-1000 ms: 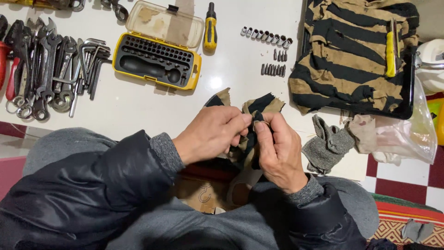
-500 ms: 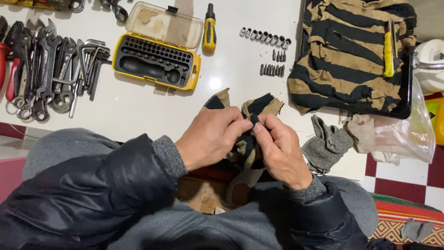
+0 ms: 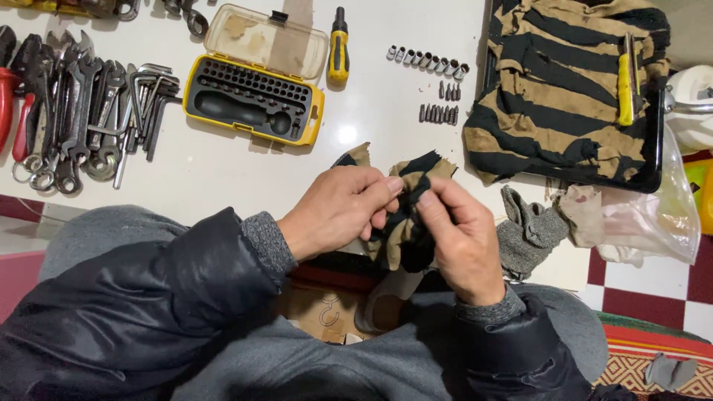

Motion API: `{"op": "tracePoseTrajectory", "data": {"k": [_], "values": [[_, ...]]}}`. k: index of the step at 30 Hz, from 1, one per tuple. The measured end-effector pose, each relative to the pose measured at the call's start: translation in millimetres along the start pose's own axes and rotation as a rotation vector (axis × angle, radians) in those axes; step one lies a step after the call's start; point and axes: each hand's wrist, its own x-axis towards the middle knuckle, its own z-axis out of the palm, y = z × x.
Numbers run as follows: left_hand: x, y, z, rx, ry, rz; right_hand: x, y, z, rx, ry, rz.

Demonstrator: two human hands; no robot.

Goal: Repairing or inspecting a camouflage glove on a workbench

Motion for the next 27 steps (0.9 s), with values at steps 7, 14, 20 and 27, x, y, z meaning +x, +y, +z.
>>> {"op": "tracePoseTrajectory", "data": {"k": [7, 14, 20, 27], "values": [[-1, -12, 4, 0.098, -0.015, 0.089, 1, 19, -7, -0.111, -0.102, 0.029], [-6, -7, 2, 0.412, 0.124, 0.378, 3, 20, -8, -0.045, -0.029, 0.061], [2, -8, -2, 0.053, 0.015, 0.045, 2, 1, -5, 0.000, -0.012, 0.019], [6, -17, 2, -0.143, -0.152, -0.007, 5, 14, -12, -0.052, -0.042, -0.017]]}}
